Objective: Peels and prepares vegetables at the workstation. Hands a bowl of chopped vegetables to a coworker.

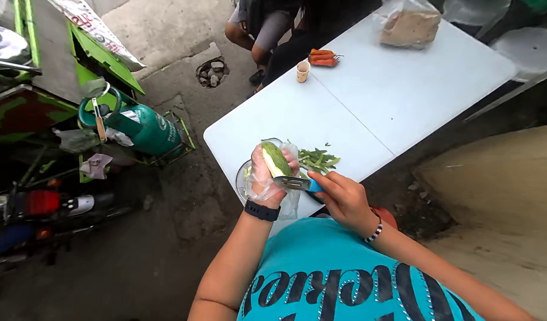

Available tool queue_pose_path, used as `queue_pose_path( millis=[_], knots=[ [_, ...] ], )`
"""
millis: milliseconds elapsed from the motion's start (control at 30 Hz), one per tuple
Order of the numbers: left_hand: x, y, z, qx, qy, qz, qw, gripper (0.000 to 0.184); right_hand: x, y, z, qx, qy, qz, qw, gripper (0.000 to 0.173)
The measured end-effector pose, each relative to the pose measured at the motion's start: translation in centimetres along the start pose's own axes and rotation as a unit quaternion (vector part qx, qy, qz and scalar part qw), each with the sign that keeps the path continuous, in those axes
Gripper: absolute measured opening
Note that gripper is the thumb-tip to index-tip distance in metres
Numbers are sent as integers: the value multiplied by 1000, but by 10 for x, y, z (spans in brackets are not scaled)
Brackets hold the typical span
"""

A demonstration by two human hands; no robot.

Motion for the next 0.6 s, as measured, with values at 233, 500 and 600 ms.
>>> queue_pose_path(
  millis=[233,500,600],
  knots=[
    [2,4,4,13,11,7,1000,59,-2,1,1,9,2,-12,1000,40],
    [4,4,0,-17,-2,40,999,61,-7,4,4,13,-12,-22,1000,41],
    [15,6,-4,-28,-8,88,996,57,-20,9,12,20,-42,-4,999,42]
  ],
)
Point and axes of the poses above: each hand's wrist, its own z-axis towards the middle knuckle, its own y-axis out of the back of the hand, x = y × z, the point moved 8 cm from there along z, towards the middle knuckle, and after that the axes turned 5 degrees about x, right-handed, at the moved point
